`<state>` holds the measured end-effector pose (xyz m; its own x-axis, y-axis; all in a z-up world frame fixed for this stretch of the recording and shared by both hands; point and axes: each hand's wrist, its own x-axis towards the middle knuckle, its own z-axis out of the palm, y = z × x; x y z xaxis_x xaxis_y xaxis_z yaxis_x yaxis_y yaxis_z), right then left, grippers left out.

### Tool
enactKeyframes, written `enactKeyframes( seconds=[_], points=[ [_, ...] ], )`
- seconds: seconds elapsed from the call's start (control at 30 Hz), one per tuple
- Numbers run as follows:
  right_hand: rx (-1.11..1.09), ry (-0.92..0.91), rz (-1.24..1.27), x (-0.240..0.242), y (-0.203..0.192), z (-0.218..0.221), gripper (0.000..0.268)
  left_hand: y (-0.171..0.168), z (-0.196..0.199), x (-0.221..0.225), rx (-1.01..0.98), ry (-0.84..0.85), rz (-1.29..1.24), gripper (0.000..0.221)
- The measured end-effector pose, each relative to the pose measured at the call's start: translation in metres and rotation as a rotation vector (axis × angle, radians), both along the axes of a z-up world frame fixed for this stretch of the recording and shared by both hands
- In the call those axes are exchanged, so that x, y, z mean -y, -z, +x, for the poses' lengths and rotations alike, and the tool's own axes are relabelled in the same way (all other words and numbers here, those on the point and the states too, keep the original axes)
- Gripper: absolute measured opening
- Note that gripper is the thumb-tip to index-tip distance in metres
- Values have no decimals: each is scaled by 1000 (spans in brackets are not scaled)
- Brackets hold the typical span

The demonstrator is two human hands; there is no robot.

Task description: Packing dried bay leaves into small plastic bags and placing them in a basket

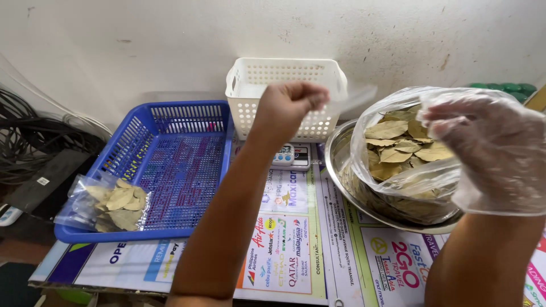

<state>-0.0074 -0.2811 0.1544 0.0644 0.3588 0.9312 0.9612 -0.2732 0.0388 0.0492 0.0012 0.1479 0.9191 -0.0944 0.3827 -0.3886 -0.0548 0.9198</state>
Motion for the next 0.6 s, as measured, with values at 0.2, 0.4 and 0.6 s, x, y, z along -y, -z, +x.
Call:
enactKeyframes(
  seconds=[0.2,0.4,0.6],
  points=[
    [-607,314,-28,-29,2,-19,24,12,-40,3,69,51,78,19],
    [-598,276,-113,-36,3,-13,23,11,-50,4,116,-99,172,24],
    [-694,165,185,-61,-4,-45,13,10,-52,-7,136,-90,238,28]
  ],
)
